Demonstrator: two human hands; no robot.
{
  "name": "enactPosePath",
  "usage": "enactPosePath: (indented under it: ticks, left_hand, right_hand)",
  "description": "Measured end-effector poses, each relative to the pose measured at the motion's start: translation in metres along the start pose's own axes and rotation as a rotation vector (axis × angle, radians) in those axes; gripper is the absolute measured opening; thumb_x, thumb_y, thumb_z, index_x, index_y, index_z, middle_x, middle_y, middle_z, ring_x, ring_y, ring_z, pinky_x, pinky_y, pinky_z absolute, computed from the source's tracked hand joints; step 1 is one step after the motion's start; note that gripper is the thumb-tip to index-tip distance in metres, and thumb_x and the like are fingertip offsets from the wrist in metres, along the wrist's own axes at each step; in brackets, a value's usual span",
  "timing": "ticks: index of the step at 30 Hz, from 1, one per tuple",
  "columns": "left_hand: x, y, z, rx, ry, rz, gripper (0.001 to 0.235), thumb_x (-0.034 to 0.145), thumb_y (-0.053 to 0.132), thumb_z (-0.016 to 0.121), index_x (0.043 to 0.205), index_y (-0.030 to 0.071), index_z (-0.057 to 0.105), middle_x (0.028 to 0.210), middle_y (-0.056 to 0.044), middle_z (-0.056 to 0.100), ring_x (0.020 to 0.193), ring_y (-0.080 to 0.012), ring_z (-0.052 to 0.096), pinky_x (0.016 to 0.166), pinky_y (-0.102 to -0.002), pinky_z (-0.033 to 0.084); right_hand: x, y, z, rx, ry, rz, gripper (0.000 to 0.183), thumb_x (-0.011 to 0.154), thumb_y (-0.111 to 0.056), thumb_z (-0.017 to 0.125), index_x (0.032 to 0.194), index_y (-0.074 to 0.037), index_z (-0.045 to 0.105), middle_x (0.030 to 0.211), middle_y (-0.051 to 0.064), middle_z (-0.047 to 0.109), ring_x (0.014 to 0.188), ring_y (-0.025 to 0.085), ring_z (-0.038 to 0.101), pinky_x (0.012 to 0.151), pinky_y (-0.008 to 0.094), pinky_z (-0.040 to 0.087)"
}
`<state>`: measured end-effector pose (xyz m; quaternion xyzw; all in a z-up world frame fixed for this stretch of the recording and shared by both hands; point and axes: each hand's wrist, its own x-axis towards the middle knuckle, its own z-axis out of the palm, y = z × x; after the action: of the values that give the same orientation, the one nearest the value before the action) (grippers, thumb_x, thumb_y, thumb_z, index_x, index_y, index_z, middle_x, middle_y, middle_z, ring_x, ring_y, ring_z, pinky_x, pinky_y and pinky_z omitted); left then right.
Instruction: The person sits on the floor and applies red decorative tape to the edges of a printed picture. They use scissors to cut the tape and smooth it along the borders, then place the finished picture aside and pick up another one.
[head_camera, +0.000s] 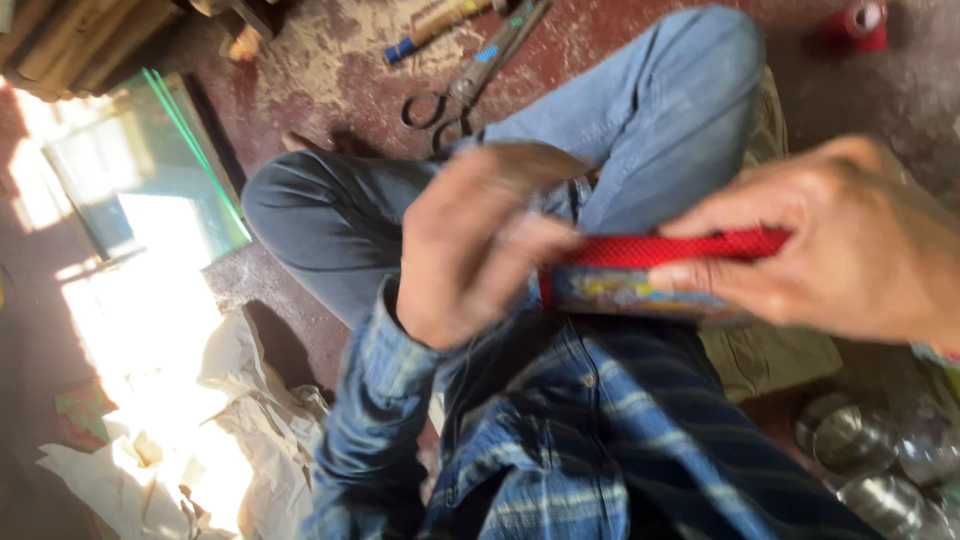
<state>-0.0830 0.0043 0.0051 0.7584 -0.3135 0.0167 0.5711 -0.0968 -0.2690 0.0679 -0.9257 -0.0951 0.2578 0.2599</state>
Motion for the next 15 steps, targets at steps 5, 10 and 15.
enactPosePath:
  ticks: [5, 10, 15]
  left_hand:
    - [0.027, 0.021, 0.018, 0.318, -0.232, 0.141, 0.033, 0.099, 0.021, 0.075, 0.124, 0.000, 0.071, 0.103, -0.011, 0.069, 0.092, -0.0293, 0.068, 0.083, -0.039, 0.055]
    - [0.014, 0.006, 0.016, 0.336, -0.164, 0.253, 0.033, 0.089, 0.032, 0.081, 0.102, 0.003, 0.071, 0.087, -0.008, 0.069, 0.083, -0.0265, 0.068, 0.085, -0.043, 0.056]
    - [0.019, -0.012, 0.011, 0.367, -0.111, 0.219, 0.038, 0.093, 0.042, 0.080, 0.095, 0.006, 0.069, 0.088, -0.007, 0.070, 0.083, -0.0254, 0.070, 0.079, -0.037, 0.056]
  right_hand:
    - [0.009, -0.010, -0.009, -0.113, 0.006, 0.001, 0.039, 0.071, -0.041, 0.092, 0.095, -0.012, 0.084, 0.081, 0.011, 0.080, 0.064, 0.021, 0.077, 0.060, 0.033, 0.061]
    - [0.003, -0.005, -0.001, -0.052, 0.054, -0.179, 0.037, 0.072, -0.039, 0.085, 0.092, -0.008, 0.083, 0.082, 0.011, 0.079, 0.063, 0.022, 0.075, 0.057, 0.034, 0.059]
    - [0.017, -0.016, -0.010, -0.198, 0.135, -0.274, 0.043, 0.071, -0.047, 0.085, 0.077, -0.005, 0.082, 0.078, 0.012, 0.079, 0.068, 0.028, 0.075, 0.064, 0.039, 0.058]
